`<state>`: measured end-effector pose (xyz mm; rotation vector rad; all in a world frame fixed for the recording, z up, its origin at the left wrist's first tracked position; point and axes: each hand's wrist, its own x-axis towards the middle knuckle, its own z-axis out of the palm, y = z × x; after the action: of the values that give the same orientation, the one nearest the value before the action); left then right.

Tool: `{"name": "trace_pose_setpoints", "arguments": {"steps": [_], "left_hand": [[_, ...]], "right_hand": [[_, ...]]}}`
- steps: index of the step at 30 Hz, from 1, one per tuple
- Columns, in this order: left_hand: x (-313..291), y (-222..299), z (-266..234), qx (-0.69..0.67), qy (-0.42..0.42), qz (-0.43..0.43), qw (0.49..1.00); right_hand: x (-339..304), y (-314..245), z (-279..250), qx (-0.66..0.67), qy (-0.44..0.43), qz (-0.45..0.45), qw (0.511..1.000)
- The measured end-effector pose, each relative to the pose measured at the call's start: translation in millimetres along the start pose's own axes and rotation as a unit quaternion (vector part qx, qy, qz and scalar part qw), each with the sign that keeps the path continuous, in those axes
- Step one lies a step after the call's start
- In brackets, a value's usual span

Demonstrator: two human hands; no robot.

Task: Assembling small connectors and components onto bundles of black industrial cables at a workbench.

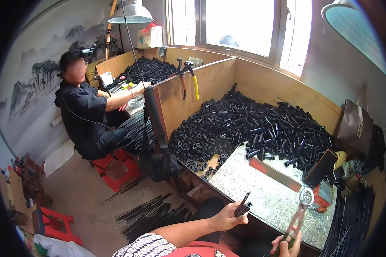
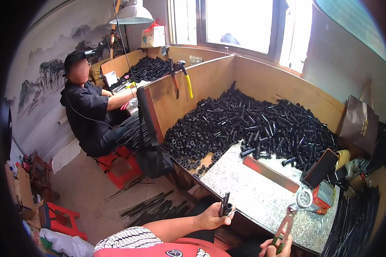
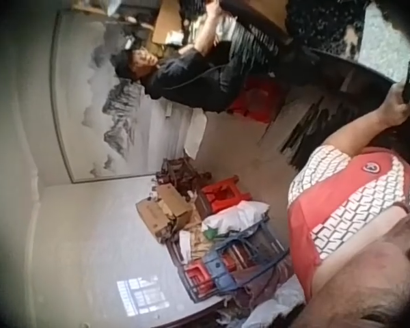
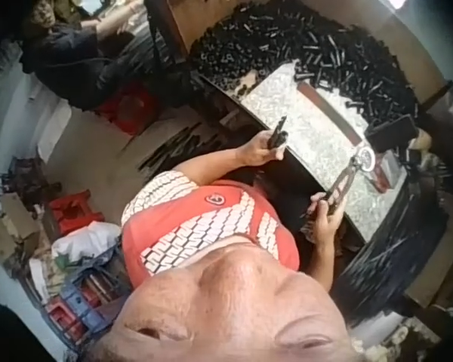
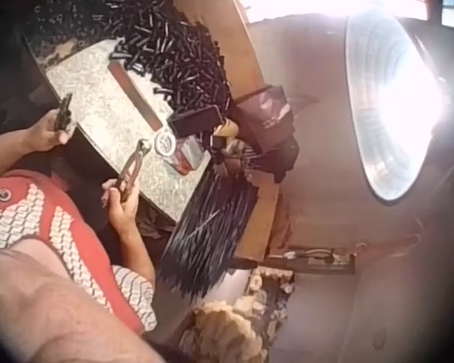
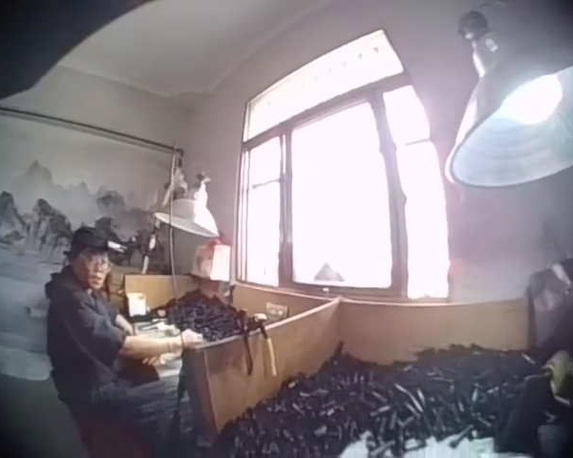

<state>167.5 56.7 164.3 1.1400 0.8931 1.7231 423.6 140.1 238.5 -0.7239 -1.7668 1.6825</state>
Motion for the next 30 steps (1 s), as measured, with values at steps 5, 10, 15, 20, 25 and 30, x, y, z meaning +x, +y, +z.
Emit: {"name": "trace_pose_setpoints", "arguments": {"steps": [5,10,15,20,25,30], "left_hand": [[4.8,8.3,-3.4,-0.008,-0.017,-0.003,1.000],[8.0,22.1,-2.7,-0.107,-0.007,-0.025,0.994],[9.7,21.1,-7.7,-0.095,-0.027,-0.022,0.995],[6.3,23.9,-2.6,-0.051,-0.024,-0.045,0.997],[1.9,20.4,-2.6,-0.045,0.020,-0.055,0.997],[-0.1,7.0,-12.7,0.059,0.037,-0.043,0.997]], "right_hand": [[4.0,4.0,-5.8,-0.083,0.117,-0.040,0.989],[18.7,-3.7,-6.7,-0.274,0.043,-0.142,0.950],[35.2,-29.2,-3.2,-0.543,0.063,-0.317,0.775],[36.4,-28.0,-3.2,-0.659,0.116,-0.403,0.625],[38.9,-22.6,0.1,-0.691,0.100,-0.447,0.559],[40.4,-23.5,-1.2,-0.683,0.094,-0.458,0.561]]}}
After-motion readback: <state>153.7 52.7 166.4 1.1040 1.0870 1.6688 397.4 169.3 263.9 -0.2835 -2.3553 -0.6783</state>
